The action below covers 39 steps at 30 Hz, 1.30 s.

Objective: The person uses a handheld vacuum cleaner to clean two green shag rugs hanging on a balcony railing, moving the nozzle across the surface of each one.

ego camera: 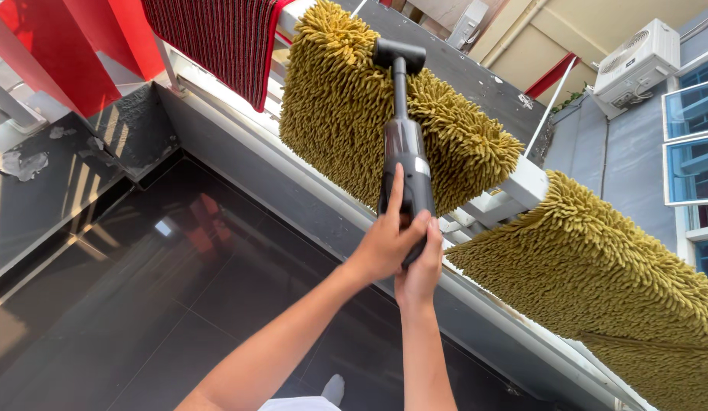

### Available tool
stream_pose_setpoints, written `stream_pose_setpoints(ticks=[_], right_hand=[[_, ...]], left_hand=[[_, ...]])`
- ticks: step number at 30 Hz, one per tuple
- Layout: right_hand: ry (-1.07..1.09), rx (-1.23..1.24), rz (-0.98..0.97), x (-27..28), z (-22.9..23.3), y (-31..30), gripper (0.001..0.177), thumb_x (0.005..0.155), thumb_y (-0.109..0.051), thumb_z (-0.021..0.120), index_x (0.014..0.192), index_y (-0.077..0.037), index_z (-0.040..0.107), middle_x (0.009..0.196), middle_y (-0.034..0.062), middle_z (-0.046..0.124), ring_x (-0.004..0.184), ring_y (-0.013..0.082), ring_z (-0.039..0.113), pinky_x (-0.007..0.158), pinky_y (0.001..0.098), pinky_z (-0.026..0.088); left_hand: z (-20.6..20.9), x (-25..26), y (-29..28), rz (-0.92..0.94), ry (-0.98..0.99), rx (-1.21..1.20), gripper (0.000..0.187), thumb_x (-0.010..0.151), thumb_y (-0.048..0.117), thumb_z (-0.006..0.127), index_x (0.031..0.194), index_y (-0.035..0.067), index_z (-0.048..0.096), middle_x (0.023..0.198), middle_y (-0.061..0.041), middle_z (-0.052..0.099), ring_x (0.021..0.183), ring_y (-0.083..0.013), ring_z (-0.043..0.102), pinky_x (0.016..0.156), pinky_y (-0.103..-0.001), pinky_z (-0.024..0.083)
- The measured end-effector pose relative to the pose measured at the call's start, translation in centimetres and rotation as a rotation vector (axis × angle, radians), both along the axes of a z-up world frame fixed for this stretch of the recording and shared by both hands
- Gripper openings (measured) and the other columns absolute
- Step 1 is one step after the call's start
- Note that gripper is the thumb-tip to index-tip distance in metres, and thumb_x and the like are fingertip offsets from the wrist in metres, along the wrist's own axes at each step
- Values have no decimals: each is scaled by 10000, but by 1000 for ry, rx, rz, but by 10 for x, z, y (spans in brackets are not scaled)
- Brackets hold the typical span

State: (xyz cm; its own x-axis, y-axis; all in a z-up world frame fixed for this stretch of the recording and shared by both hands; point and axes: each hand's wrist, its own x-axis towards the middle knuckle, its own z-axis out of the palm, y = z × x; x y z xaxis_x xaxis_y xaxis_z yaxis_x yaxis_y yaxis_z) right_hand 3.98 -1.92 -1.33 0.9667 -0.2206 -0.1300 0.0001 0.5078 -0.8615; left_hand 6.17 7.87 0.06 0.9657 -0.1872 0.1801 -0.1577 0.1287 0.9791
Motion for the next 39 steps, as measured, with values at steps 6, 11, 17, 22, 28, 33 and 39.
stream_pose_setpoints(ticks=[6, 11, 17, 22, 28, 33, 39], right_hand=[[-21, -45, 0, -31, -14, -3, 424, 1044, -450, 466, 1168, -70, 608, 969, 47, 660, 834, 117, 661, 664, 266, 542], [-23, -114, 46, 23, 3, 10, 393, 1054, -469, 471, 1052, -95, 593, 756, -12, 597, 552, 67, 539, 453, 235, 416], [-27, -112, 100, 33, 9, 19, 377, 1044, -469, 476, 994, -113, 591, 693, -23, 573, 470, 56, 495, 392, 235, 369], [32, -105, 94, -1, -1, 12, 424, 1007, -477, 445, 1006, -97, 633, 683, -21, 594, 456, 49, 507, 352, 225, 339], [-29, -118, 170, 66, 4, 23, 442, 1024, -497, 484, 967, -79, 618, 628, -19, 566, 427, 77, 495, 358, 241, 357], [-23, -133, 195, 69, 2, 27, 504, 1031, -506, 483, 953, -30, 630, 609, 0, 565, 432, 92, 508, 373, 251, 376], [-17, -142, 201, 40, -7, 21, 508, 1008, -507, 476, 978, -32, 654, 622, -17, 564, 446, 76, 485, 363, 252, 352]], left_hand=[[-8, -32, 1, -5, -56, 31, 966, 1025, 343, 522, 1639, 134, -194, 931, -196, 746, 835, -348, 749, 788, -399, 566], [3, 23, 12, 18, -10, 28, 967, 1010, 347, 522, 1630, 146, -192, 863, -196, 741, 751, -328, 739, 726, -400, 563], [0, 32, 18, 71, -38, 7, 950, 1022, 344, 523, 1635, 157, -179, 895, -185, 736, 776, -289, 730, 745, -384, 558], [-12, -11, 12, 56, -94, 16, 924, 1058, 338, 508, 1655, 141, -170, 1011, -187, 726, 881, -269, 742, 843, -369, 551], [-2, 59, 23, 152, -115, -14, 945, 1041, 350, 519, 1633, 130, -184, 989, -182, 720, 837, -250, 725, 775, -360, 567], [-3, 58, 28, 169, 23, 55, 956, 1005, 351, 513, 1637, 151, -176, 875, -190, 704, 715, -253, 672, 678, -370, 547], [-25, 30, 20, 161, -117, 25, 928, 1065, 361, 502, 1645, 133, -186, 988, -138, 699, 806, -188, 702, 753, -339, 553]])
